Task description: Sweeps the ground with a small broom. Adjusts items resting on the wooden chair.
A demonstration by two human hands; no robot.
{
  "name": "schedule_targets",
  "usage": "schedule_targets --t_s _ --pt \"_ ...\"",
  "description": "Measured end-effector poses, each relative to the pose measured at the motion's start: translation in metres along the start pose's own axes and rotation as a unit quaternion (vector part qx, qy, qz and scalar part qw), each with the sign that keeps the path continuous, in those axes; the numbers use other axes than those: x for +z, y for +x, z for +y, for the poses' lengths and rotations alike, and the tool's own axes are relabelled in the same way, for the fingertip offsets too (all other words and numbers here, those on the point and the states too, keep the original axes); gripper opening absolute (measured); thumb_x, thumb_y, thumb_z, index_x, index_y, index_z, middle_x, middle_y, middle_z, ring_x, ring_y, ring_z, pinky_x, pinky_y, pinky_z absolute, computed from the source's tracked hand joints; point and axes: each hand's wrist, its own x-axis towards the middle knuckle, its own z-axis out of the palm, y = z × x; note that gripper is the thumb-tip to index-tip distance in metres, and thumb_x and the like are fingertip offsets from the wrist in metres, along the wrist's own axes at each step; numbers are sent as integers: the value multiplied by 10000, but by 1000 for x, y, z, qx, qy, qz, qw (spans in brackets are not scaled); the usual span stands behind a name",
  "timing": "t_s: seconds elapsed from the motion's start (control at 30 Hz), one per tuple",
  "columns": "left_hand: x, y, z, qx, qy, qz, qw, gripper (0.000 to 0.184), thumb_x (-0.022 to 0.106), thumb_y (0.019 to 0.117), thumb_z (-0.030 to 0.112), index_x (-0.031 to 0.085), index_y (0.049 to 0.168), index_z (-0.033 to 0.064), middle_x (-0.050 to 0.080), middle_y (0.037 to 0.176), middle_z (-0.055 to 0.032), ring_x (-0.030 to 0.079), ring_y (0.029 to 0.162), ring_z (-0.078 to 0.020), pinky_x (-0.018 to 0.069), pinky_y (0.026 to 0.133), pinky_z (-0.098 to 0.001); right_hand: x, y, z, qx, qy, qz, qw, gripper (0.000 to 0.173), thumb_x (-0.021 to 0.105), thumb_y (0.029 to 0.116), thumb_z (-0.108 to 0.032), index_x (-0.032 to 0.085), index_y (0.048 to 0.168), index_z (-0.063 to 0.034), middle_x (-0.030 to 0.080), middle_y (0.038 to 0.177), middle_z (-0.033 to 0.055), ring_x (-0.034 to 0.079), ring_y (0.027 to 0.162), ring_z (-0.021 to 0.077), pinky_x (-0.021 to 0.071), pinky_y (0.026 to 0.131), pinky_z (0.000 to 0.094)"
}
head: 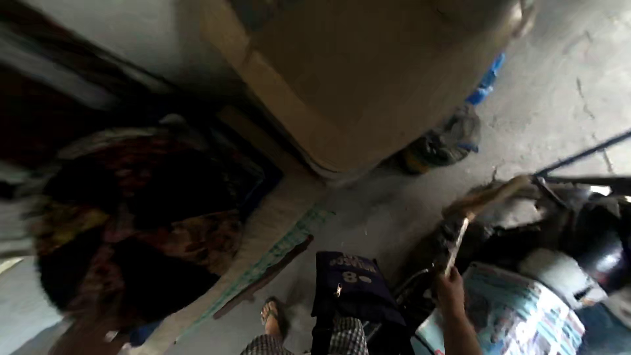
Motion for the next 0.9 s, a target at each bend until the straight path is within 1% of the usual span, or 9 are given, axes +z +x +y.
schedule_targets --t_s 0.17,0.33,0.43,0.47,0.53,0.6,0.7,0.8,0.9 --pt "13 6 -9 40 -45 97 993 766 790 851 81 453 1539 94 337 1620 -233 409 1425 -487 422 1070 -671 35 -91 27 44 -93 -118 988 450 580 1028 -160 434 1432 -26 597 887 190 568 606 241 514 535 434" --pt "17 -27 -32 71 -165 113 977 803 725 904 121 340 1607 161 238 1675 -197 240 1530 -434 271 1186 -642 95 -190 48 43 -304 -244 920 461 632 1024 -178 497 1399 53 650 1119 263 661 886 332 565 786 505" --pt "24 -50 -50 61 -272 136 951 749 747 889 141 421 1563 137 270 1648 -239 286 1499 -472 312 1175 -636 124 -252 66 -49 -408 -241 879 483 672 1003 -265 580 1316 91 680 1126 299 684 982 413 547 902 575" --pt "24 -54 -55 62 -286 131 947 754 757 886 164 424 1562 141 270 1647 -241 286 1496 -479 307 1182 -631 129 -278 64 -87 -420 -226 875 479 667 1004 -275 602 1290 104 686 1099 312 685 973 429 545 885 577" --pt "23 -57 -60 85 -278 134 947 766 783 869 211 442 1555 180 299 1641 -225 277 1496 -486 274 1191 -638 137 -346 3 3 -492 -278 825 513 531 1082 -245 442 1479 66 567 1398 298 562 1301 412 425 1111 531" --pt "20 -48 -56 129 -240 142 952 791 799 857 246 438 1561 242 282 1662 -182 230 1517 -478 220 1183 -682 140 -379 -6 -43 -492 -250 833 470 588 1046 -194 522 1388 121 616 1309 340 605 1240 454 465 1066 552" --pt "16 -22 -44 156 -178 102 966 837 756 906 227 319 1612 340 115 1723 -104 32 1568 -443 59 1171 -755 146 -394 -25 25 -514 -283 810 450 523 1067 -121 447 1455 94 583 1351 316 607 1219 407 476 1042 506" --pt "20 4 -35 162 -130 112 972 763 726 918 151 397 1570 372 234 1696 -84 171 1538 -466 143 1151 -763 144 -398 -38 59 -508 -277 814 475 481 1076 -96 382 1523 32 575 1364 296 623 1181 384 486 1014 486" --pt "-3 10 -32 134 -160 142 968 465 633 974 84 615 1410 247 543 1503 -89 485 1386 -392 370 1092 -676 131 -370 -23 54 -495 -284 819 496 512 1056 -110 396 1525 -3 609 1303 278 658 1090 376 525 938 502"
